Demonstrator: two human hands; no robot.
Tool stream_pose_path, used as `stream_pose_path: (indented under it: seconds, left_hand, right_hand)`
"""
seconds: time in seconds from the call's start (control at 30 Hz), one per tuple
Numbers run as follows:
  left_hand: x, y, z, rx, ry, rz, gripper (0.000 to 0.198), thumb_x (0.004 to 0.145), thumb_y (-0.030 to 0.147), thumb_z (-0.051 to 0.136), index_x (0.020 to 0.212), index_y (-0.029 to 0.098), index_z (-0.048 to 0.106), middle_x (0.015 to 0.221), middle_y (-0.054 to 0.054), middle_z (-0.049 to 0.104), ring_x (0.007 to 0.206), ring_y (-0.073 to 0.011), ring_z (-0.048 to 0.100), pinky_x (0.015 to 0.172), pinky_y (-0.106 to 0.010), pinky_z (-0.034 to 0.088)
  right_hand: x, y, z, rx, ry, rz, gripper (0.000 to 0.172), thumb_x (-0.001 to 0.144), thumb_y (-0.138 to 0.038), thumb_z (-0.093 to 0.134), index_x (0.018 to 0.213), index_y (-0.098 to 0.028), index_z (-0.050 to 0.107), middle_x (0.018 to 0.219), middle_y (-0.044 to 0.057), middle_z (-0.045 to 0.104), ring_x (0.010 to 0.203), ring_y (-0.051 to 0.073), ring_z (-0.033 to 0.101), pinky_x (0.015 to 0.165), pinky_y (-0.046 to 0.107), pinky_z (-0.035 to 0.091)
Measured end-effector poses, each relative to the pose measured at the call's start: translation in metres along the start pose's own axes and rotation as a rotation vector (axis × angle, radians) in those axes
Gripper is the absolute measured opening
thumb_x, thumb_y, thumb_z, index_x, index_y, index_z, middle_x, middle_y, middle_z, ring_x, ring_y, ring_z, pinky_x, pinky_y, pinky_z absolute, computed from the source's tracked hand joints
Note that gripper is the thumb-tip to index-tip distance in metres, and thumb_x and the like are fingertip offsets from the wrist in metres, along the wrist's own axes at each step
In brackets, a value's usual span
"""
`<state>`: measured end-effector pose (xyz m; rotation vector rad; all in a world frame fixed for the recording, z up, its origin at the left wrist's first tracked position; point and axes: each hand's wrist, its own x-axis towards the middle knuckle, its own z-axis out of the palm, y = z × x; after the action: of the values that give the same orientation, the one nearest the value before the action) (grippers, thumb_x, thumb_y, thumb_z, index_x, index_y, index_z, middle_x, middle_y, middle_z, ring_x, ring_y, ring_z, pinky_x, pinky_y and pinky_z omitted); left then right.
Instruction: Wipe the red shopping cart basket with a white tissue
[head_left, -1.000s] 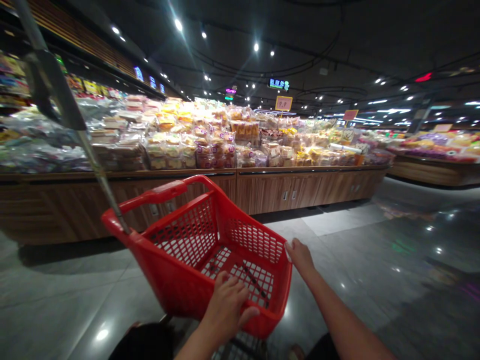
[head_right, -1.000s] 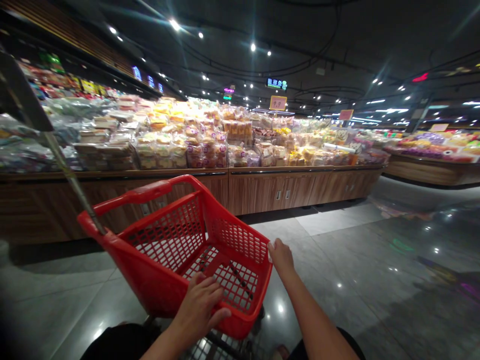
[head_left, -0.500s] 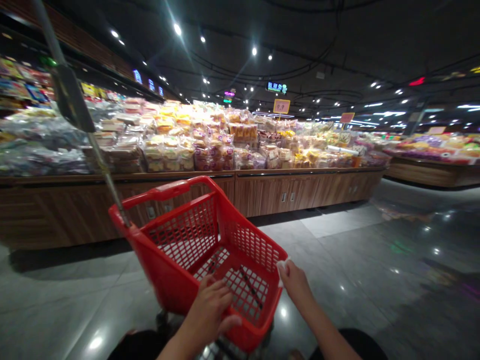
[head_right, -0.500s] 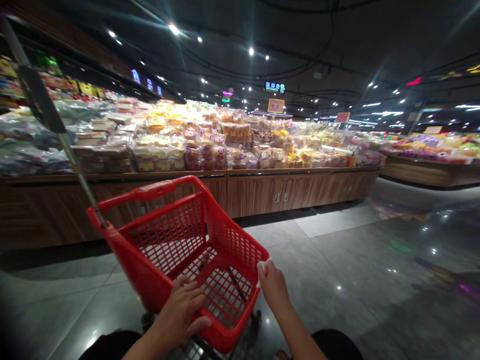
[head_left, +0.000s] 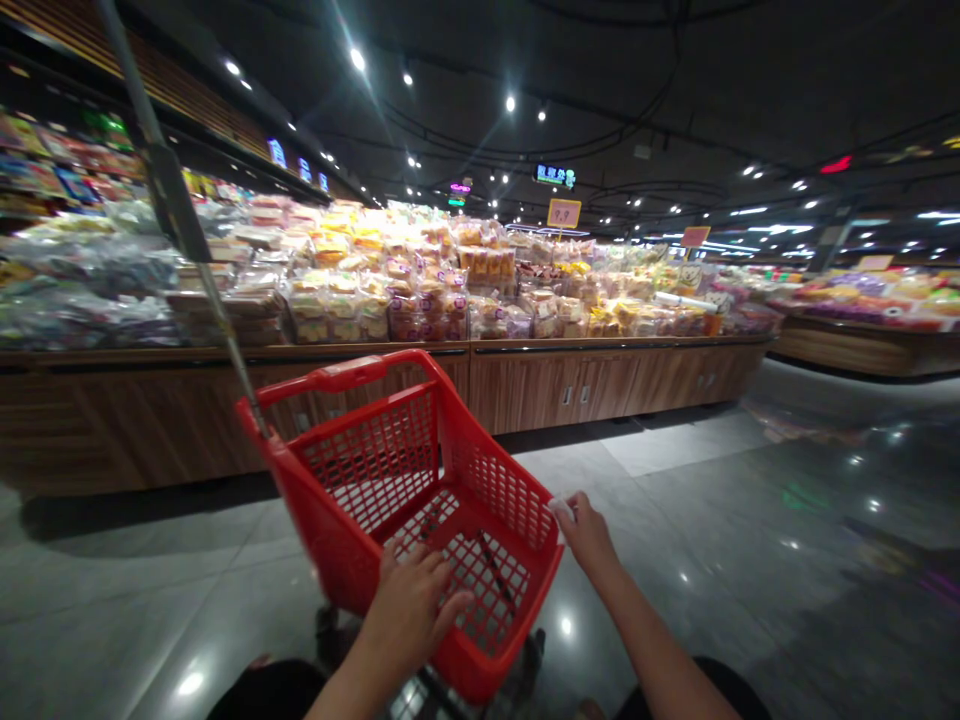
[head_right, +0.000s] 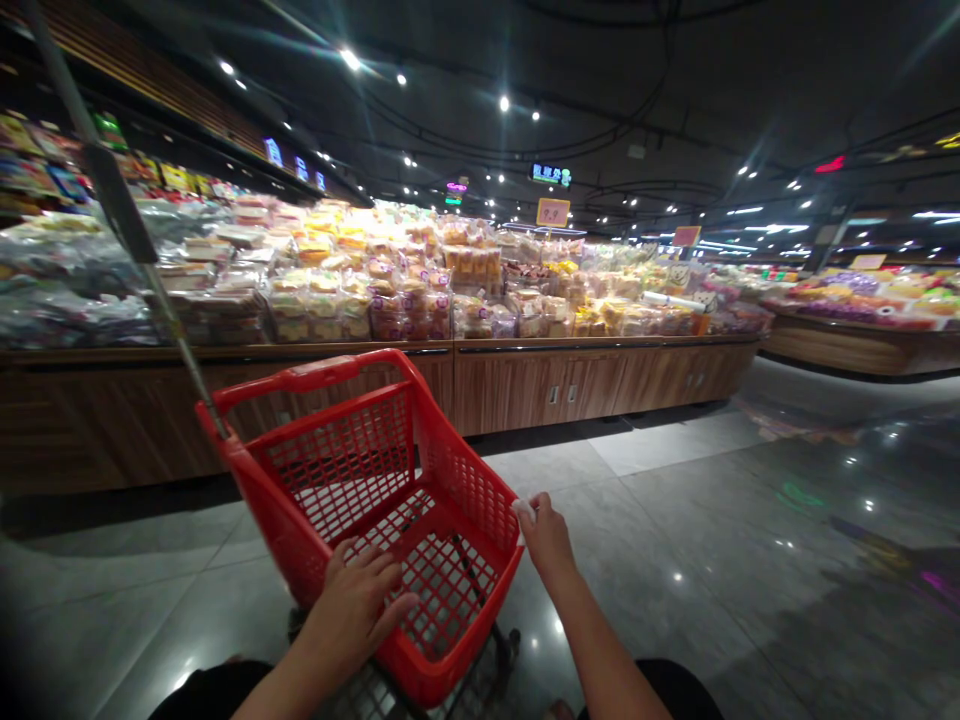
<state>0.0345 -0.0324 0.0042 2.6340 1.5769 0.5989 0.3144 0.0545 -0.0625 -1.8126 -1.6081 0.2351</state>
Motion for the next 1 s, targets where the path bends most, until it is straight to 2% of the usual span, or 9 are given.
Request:
stream_pose_path:
  seconds: [0.1,0.2,0.27,0.4,0.5,0.63,0.77,0.9,1.0]
  left_hand:
    - [0.002,0.049,0.019,0.033,-0.016,-0.166,0.025,0.088,0.037,0.043,0.091,0.02,0.061,0.095,-0.004,0.066,0.098,-0.0228,0.055,0.101,-0.049,0.022]
    - [0.001,0.093,0.044,0.038,-0.213,-0.198,0.032,0.086,0.036,0.046,0.107,0.016,0.058,0.098,-0.01,0.066,0.096,-0.0264,0.059,0.091,-0.046,0.036]
    - [-0.001,0.104,0.055,0.084,-0.299,-0.225,0.032,0.087,0.031,0.043,0.108,0.012,0.058,0.094,-0.013,0.067,0.092,-0.0276,0.062,0.086,-0.044,0.04]
    - [-0.009,0.094,0.054,0.128,-0.435,-0.174,0.033,0.087,0.012,0.03,0.104,0.011,0.058,0.087,-0.013,0.069,0.086,-0.0247,0.066,0.078,-0.04,0.046]
    - [-0.015,0.083,0.048,0.133,-0.463,-0.13,0.035,0.084,0.005,0.029,0.102,0.012,0.058,0.09,-0.013,0.069,0.088,-0.0247,0.066,0.078,-0.041,0.047]
    - [-0.015,0.08,0.046,0.136,-0.426,-0.14,0.036,0.084,0.004,0.027,0.1,0.013,0.058,0.089,-0.013,0.069,0.086,-0.0247,0.066,0.077,-0.042,0.048]
    - [-0.008,0.077,0.049,0.153,-0.378,-0.143,0.035,0.088,0.008,0.025,0.098,0.013,0.058,0.083,-0.013,0.07,0.082,-0.0248,0.067,0.076,-0.043,0.049]
    - [-0.004,0.074,0.051,0.14,-0.352,-0.121,0.034,0.089,0.01,0.025,0.097,0.013,0.058,0.084,-0.012,0.07,0.082,-0.0243,0.067,0.078,-0.043,0.048]
    - [-0.004,0.075,0.05,0.132,-0.349,-0.121,0.035,0.089,0.009,0.024,0.097,0.012,0.058,0.085,-0.013,0.07,0.084,-0.0236,0.067,0.08,-0.042,0.048]
  right_hand:
    - [-0.011,-0.006,0.002,-0.029,0.012,0.032,0.016,0.088,-0.037,0.043,0.084,-0.021,0.045,0.063,0.003,0.063,0.059,0.021,0.062,0.051,0.024,0.03]
    - [-0.024,-0.013,0.001,-0.046,0.014,0.042,0.016,0.089,-0.037,0.042,0.084,-0.022,0.044,0.065,0.003,0.064,0.061,0.021,0.063,0.051,0.024,0.031]
    - [-0.032,-0.017,0.0,-0.054,0.006,0.034,0.016,0.09,-0.036,0.042,0.084,-0.022,0.044,0.067,0.004,0.065,0.064,0.021,0.064,0.052,0.024,0.032]
    - [-0.042,-0.024,-0.004,-0.117,-0.035,0.007,0.016,0.09,-0.035,0.043,0.085,-0.02,0.045,0.069,0.005,0.066,0.066,0.022,0.065,0.053,0.025,0.031]
    - [-0.037,-0.032,-0.004,-0.143,-0.067,-0.066,0.015,0.089,-0.034,0.046,0.087,-0.019,0.047,0.07,0.006,0.067,0.064,0.022,0.065,0.052,0.025,0.03]
    - [-0.02,-0.035,0.0,-0.098,-0.072,-0.134,0.015,0.086,-0.036,0.05,0.085,-0.021,0.05,0.068,0.003,0.066,0.063,0.021,0.064,0.053,0.024,0.03]
    - [-0.01,-0.021,-0.009,-0.058,0.0,-0.077,0.02,0.089,-0.037,0.042,0.077,-0.022,0.048,0.061,0.001,0.061,0.059,0.018,0.061,0.053,0.024,0.033]
    - [-0.024,-0.009,-0.021,-0.012,0.087,0.004,0.029,0.091,-0.044,0.032,0.076,-0.022,0.043,0.055,-0.001,0.057,0.051,0.017,0.057,0.049,0.024,0.034]
    - [-0.039,-0.012,-0.019,0.006,0.053,-0.013,0.027,0.087,-0.046,0.041,0.075,-0.023,0.044,0.056,-0.001,0.058,0.051,0.017,0.057,0.048,0.024,0.034]
